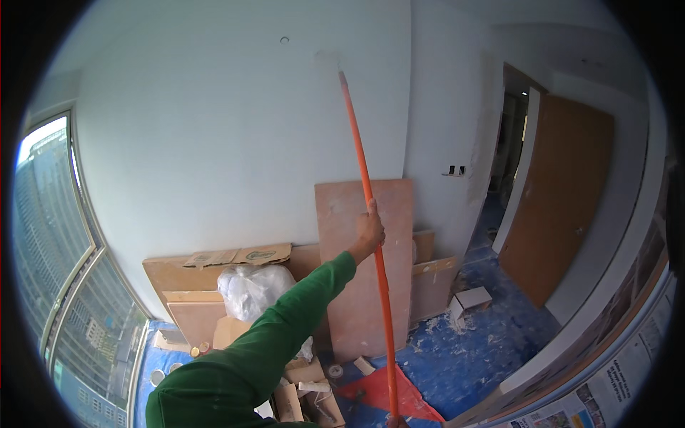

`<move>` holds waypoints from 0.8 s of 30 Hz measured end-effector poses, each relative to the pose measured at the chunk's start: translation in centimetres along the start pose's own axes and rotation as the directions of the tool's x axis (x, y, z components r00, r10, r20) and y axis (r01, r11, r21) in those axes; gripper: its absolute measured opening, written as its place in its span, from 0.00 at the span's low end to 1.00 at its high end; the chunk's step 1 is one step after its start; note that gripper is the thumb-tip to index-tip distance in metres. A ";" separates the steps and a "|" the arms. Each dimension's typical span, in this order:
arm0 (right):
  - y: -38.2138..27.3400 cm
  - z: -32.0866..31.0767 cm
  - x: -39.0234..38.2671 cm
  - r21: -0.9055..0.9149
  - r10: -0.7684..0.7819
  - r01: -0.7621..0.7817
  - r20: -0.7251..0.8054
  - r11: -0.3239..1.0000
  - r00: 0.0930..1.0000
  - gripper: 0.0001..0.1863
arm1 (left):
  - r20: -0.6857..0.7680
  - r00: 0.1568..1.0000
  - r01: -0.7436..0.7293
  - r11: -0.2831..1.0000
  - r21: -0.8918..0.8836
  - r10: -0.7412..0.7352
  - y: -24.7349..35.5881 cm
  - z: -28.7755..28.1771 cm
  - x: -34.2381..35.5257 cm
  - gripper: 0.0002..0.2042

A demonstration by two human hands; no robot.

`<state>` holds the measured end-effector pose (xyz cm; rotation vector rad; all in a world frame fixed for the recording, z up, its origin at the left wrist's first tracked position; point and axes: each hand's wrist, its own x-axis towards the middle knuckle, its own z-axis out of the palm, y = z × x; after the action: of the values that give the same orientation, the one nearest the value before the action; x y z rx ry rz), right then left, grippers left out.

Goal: The person paints the ceiling using a paint roller attached to a long orange extension pole. They repeatedly roll the ceiling surface and dip the roller into a paint can on the floor to reload it with paint.

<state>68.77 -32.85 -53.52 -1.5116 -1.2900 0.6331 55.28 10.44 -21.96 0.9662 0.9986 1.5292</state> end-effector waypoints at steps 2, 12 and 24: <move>-3.0 -0.1 2.3 0.071 0.046 -0.043 -0.028 0.997 0.999 0.20 | 0.034 0.999 -0.027 0.999 -0.019 0.028 2.7 1.2 1.4 0.26; -13.5 2.0 14.1 -0.012 -0.136 0.135 -0.096 0.991 0.986 0.20 | 0.045 0.976 -0.215 0.975 0.059 0.212 14.9 5.6 4.9 0.25; -24.4 0.1 23.8 -0.134 -0.153 0.143 -0.069 0.981 0.986 0.22 | 0.083 0.952 -0.297 0.955 0.025 0.294 22.8 9.5 6.7 0.23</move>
<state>65.78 -12.52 -26.37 -1.5120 -1.3899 0.3963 55.90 15.16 3.19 1.2369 0.8568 1.7071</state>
